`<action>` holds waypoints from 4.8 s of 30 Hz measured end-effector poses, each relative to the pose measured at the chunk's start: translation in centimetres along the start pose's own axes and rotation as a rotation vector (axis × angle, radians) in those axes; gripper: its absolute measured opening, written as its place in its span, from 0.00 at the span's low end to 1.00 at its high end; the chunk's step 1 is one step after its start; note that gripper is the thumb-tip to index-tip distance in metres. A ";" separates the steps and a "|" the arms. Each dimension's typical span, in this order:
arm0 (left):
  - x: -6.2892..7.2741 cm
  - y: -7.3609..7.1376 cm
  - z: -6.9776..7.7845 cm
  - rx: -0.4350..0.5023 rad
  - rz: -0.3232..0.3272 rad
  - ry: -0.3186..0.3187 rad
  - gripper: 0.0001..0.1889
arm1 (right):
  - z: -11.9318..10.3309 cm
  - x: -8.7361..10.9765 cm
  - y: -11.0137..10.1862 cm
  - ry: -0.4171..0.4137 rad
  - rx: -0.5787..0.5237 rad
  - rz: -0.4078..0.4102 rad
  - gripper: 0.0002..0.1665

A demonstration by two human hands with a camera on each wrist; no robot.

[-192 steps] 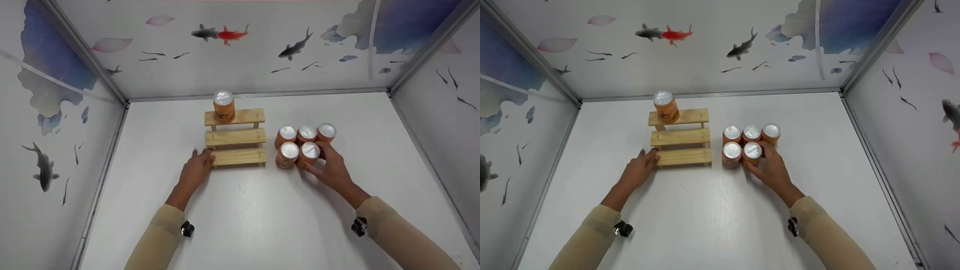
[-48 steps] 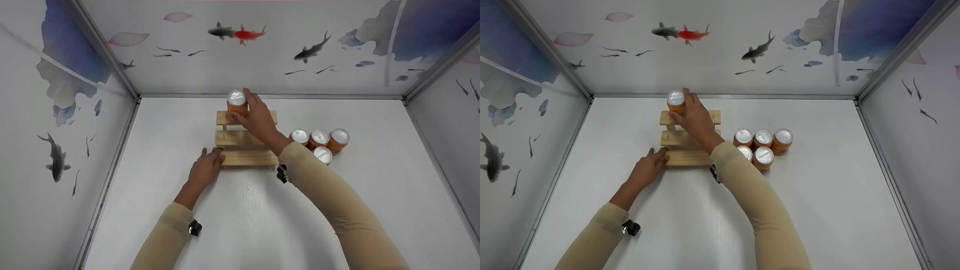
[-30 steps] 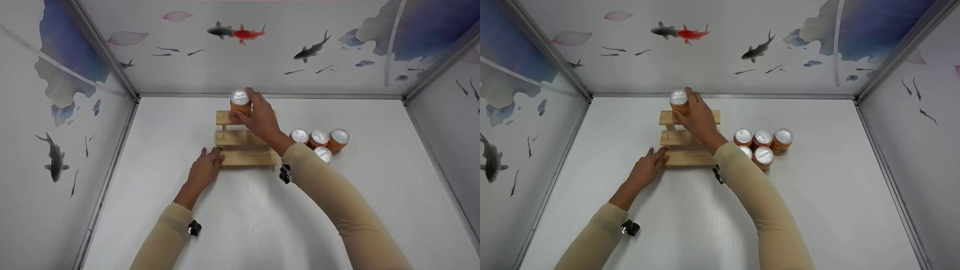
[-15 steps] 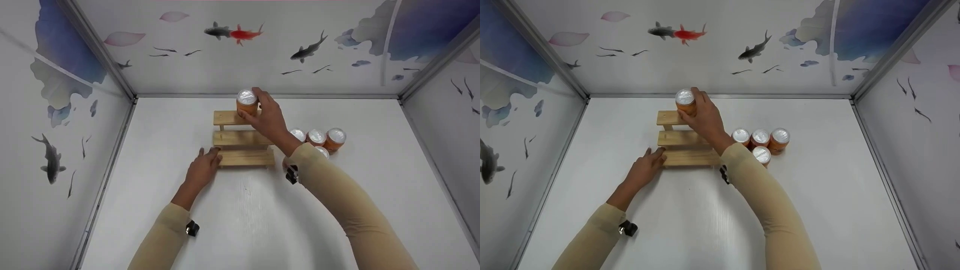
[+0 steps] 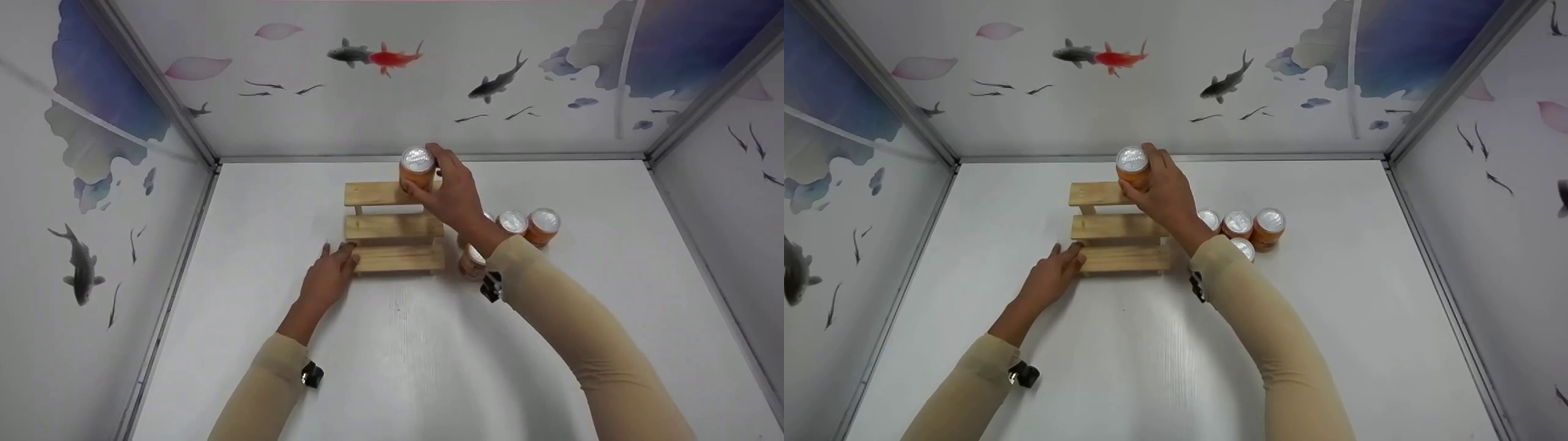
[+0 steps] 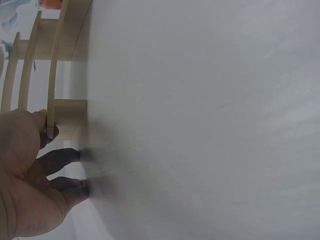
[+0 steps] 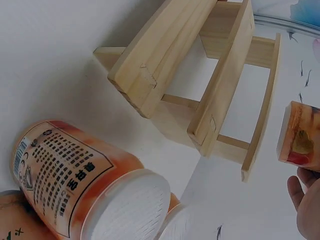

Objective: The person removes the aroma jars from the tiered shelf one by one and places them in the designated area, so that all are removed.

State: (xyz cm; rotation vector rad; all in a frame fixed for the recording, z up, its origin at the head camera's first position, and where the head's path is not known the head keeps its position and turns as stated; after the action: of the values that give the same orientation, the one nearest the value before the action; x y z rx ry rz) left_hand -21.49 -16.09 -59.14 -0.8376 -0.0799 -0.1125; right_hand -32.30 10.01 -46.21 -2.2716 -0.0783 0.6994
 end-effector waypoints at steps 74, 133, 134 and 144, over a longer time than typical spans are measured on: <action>-0.5 0.4 -0.9 0.004 -0.020 0.022 0.30 | 8.6 10.8 -11.2 0.040 0.079 0.155 0.43; -0.3 0.2 -0.4 -0.022 -0.011 0.009 0.28 | 12.8 17.0 -15.5 0.081 0.151 0.227 0.43; -0.3 0.2 -0.4 -0.021 -0.010 0.009 0.28 | 12.9 17.0 -15.5 0.085 0.151 0.226 0.43; -0.2 0.3 -0.4 -0.016 -0.012 0.014 0.29 | 14.1 18.1 -15.0 0.129 0.178 0.187 0.44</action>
State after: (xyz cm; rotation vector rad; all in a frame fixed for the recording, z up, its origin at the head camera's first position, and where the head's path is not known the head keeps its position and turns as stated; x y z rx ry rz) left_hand -21.68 -16.16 -59.66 -0.8522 -0.0708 -0.1310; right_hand -21.87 34.60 -52.46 -2.1633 0.2519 0.6271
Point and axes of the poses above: each hand's wrist, its own x-axis away from the middle knuckle, its own y-axis out of the palm, z = x × y, the point moved 3 cm from there along -x, towards the middle knuckle, and after that the axes turned 4 degrees about x, right-handed, at the moved point
